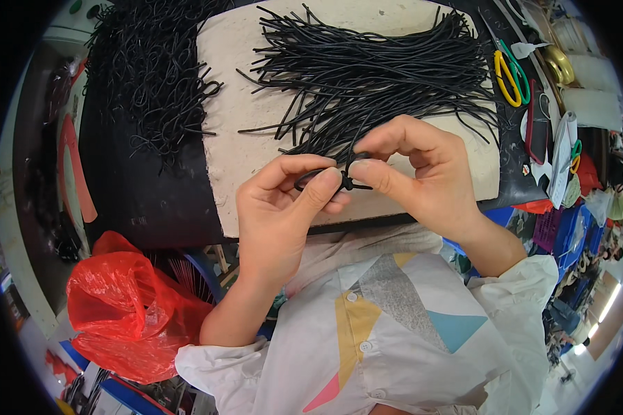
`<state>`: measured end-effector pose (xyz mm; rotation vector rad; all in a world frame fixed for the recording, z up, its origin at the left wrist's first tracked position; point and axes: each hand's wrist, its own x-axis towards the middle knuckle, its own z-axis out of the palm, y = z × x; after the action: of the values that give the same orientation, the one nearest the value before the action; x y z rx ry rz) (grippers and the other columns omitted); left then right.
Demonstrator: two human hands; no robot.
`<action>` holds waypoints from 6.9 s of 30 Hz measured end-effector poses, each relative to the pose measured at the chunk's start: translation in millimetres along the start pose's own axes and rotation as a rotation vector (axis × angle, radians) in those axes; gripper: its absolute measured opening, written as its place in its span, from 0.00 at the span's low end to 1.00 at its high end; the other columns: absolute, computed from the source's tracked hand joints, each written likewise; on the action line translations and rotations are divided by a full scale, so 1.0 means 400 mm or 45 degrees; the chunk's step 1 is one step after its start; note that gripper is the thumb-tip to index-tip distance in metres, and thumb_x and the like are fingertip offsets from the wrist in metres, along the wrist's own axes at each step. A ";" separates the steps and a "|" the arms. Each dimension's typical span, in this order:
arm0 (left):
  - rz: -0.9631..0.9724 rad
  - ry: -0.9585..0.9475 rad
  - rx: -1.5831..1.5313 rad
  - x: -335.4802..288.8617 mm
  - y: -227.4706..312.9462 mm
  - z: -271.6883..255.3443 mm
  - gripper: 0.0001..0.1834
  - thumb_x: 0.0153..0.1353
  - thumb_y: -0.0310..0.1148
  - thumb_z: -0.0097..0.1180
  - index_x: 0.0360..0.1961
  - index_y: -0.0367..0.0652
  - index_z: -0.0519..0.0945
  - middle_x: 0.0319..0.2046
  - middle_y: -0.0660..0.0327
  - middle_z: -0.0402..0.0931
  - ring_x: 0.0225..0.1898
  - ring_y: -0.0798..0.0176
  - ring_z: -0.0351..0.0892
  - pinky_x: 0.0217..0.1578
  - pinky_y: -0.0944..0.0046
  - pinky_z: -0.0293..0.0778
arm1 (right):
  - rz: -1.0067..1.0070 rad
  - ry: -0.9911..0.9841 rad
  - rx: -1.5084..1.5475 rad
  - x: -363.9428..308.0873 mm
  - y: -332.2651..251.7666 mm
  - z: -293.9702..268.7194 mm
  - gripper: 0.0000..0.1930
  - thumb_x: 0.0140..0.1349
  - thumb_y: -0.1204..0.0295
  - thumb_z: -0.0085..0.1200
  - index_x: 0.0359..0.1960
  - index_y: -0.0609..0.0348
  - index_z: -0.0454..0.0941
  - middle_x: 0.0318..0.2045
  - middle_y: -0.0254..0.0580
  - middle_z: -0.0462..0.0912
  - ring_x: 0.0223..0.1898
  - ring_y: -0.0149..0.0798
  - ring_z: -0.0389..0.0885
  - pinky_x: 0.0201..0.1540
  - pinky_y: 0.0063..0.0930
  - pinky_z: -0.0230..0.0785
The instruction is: The recorder is tying knots in thin black elastic cords as part of a manufacturing process.
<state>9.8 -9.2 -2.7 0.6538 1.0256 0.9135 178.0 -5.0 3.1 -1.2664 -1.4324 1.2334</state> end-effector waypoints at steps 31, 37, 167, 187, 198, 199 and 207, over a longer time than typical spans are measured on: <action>-0.061 0.043 -0.421 0.014 -0.021 -0.005 0.07 0.55 0.25 0.55 0.35 0.34 0.74 0.26 0.62 0.74 0.24 0.71 0.73 0.25 0.76 0.68 | -0.025 -0.051 -0.211 -0.007 0.022 -0.003 0.05 0.46 0.76 0.59 0.25 0.63 0.78 0.20 0.39 0.74 0.22 0.31 0.71 0.23 0.21 0.61; 0.150 0.222 -0.095 0.024 -0.024 0.031 0.07 0.57 0.28 0.53 0.34 0.35 0.73 0.26 0.62 0.74 0.26 0.72 0.73 0.29 0.73 0.71 | -0.069 -0.059 -0.170 -0.002 0.026 -0.007 0.04 0.48 0.76 0.57 0.26 0.62 0.77 0.19 0.38 0.73 0.22 0.32 0.69 0.24 0.22 0.59; 0.875 -0.065 1.175 0.173 0.094 -0.018 0.08 0.48 0.23 0.58 0.32 0.36 0.79 0.26 0.62 0.74 0.27 0.66 0.73 0.27 0.68 0.69 | -0.632 0.080 -0.824 0.156 -0.001 -0.073 0.05 0.45 0.78 0.57 0.27 0.56 0.77 0.25 0.34 0.77 0.30 0.36 0.75 0.38 0.28 0.62; 0.226 -0.186 0.082 0.089 0.089 0.011 0.11 0.49 0.19 0.57 0.36 0.31 0.76 0.25 0.58 0.77 0.25 0.70 0.75 0.28 0.73 0.73 | 0.094 0.015 0.480 0.082 -0.039 -0.020 0.04 0.53 0.79 0.52 0.29 0.62 0.78 0.25 0.39 0.78 0.25 0.26 0.76 0.28 0.15 0.68; 0.407 0.061 0.002 0.062 0.083 0.009 0.06 0.50 0.18 0.55 0.32 0.31 0.75 0.26 0.57 0.77 0.26 0.70 0.76 0.29 0.72 0.74 | -0.469 -0.088 -0.681 0.070 -0.038 -0.072 0.04 0.45 0.75 0.59 0.25 0.59 0.78 0.20 0.36 0.76 0.20 0.35 0.74 0.22 0.26 0.65; 0.396 0.079 -0.044 0.065 0.074 0.012 0.07 0.51 0.18 0.55 0.33 0.31 0.75 0.26 0.57 0.76 0.26 0.69 0.76 0.29 0.72 0.74 | -0.303 -0.159 -0.471 0.064 -0.040 -0.071 0.05 0.46 0.76 0.59 0.25 0.59 0.78 0.19 0.36 0.76 0.21 0.33 0.74 0.22 0.24 0.65; 0.517 -0.060 0.148 0.049 0.025 0.031 0.10 0.50 0.15 0.54 0.36 0.29 0.75 0.29 0.56 0.76 0.30 0.68 0.76 0.33 0.72 0.73 | 0.220 0.030 0.766 0.068 -0.034 -0.019 0.06 0.49 0.80 0.58 0.26 0.61 0.72 0.23 0.36 0.78 0.23 0.25 0.76 0.26 0.14 0.68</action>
<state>22.5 12.4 2.0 1.0003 0.9245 1.1890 179.5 23.0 17.1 -0.9872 -0.8424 1.6032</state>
